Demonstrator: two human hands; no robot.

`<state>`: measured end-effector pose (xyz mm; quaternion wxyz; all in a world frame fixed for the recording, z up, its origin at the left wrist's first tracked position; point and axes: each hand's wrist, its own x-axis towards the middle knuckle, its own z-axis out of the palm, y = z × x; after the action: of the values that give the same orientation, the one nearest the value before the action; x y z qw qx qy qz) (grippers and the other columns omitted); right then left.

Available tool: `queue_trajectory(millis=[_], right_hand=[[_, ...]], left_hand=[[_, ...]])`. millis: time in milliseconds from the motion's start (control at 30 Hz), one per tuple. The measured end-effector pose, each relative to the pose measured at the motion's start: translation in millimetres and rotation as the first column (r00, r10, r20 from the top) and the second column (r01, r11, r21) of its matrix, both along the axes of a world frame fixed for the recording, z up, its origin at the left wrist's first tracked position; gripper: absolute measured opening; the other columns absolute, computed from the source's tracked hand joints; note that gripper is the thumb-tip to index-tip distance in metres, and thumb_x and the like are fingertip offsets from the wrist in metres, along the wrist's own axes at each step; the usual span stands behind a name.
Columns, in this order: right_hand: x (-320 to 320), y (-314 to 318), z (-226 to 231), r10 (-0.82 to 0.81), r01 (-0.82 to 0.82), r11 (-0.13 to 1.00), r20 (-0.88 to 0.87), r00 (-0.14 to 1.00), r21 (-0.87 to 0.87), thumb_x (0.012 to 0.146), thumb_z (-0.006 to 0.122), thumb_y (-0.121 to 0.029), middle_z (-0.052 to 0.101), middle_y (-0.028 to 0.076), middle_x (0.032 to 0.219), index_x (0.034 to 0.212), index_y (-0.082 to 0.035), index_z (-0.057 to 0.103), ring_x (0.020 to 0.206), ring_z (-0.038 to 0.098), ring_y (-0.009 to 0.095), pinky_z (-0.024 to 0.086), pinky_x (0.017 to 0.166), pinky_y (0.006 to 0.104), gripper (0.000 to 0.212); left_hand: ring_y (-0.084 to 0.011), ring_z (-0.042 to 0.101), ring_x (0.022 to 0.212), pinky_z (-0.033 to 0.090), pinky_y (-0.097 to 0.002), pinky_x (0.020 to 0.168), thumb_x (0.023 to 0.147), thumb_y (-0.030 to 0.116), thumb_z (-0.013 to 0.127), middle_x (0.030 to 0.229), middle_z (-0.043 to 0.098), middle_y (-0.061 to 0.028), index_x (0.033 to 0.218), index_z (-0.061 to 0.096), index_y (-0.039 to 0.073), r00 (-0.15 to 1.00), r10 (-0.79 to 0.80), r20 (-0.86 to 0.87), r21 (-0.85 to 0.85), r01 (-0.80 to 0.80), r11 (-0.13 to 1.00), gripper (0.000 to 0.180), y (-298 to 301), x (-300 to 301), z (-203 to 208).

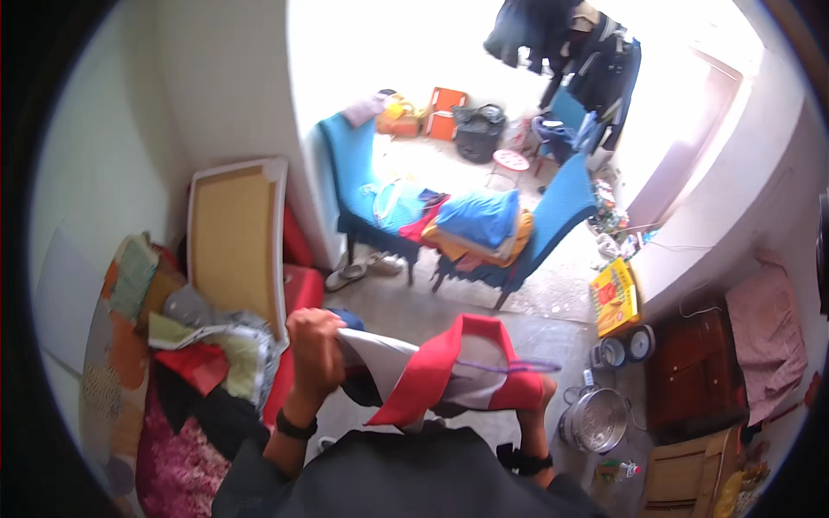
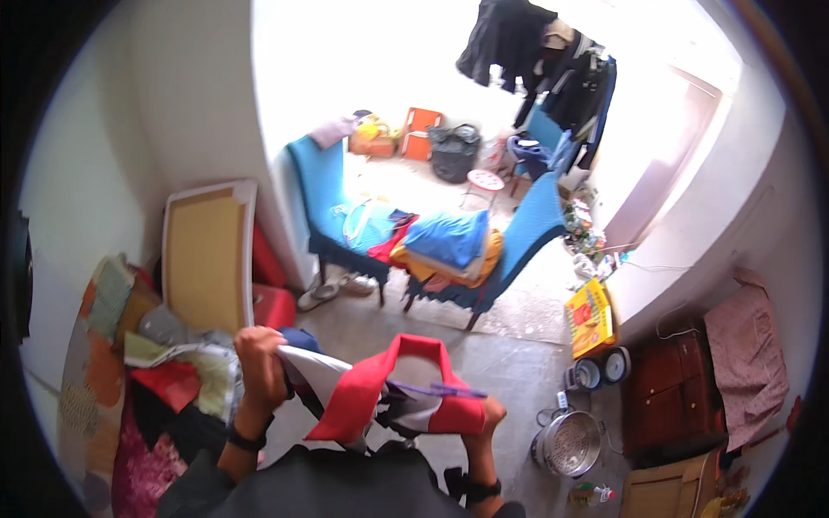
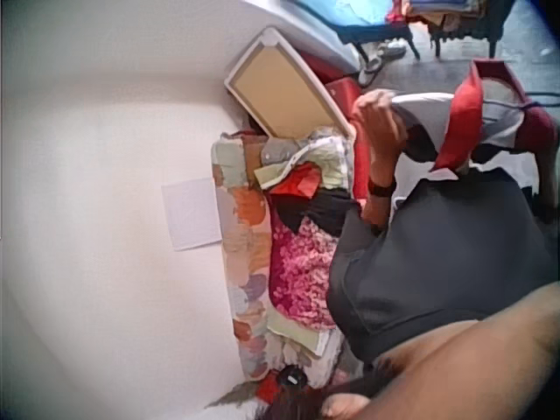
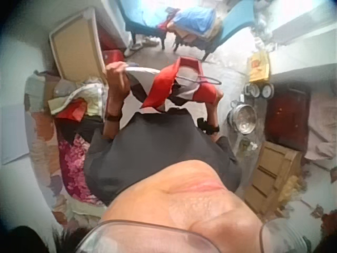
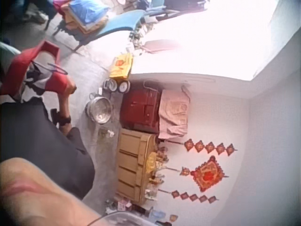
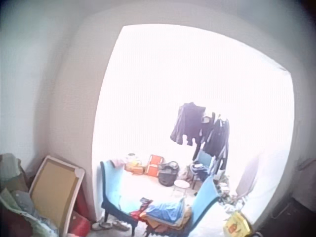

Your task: The person hangs clothes on hangers and places them on a rack, then arranges pillows and a blanket on a bed and opens a closet door.

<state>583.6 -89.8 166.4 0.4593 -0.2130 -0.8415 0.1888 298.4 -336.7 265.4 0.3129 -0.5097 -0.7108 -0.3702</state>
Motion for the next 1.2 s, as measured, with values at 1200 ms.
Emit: queue_trajectory(millis=[1200], right_hand=[[237, 906, 46, -0.558, 0.65, 0.759, 0.487, 0.672, -0.028, 0.072, 0.064, -0.016, 0.063, 0.022, 0.096, 0.107, 0.002, 0.061, 0.089, 0.06, 0.039, 0.048, 0.08, 0.0418, 0.039]], left_hand=[[-0.0262, 0.049, 0.046, 0.037, -0.0376, 0.044, 0.063, 0.038, 0.071, 0.05, 0.043, -0.0069, 0.056, 0.047, 0.014, 0.631, -0.755, 0.179, 0.066, 0.758, 0.649, 0.035, 1189, 229, -87]])
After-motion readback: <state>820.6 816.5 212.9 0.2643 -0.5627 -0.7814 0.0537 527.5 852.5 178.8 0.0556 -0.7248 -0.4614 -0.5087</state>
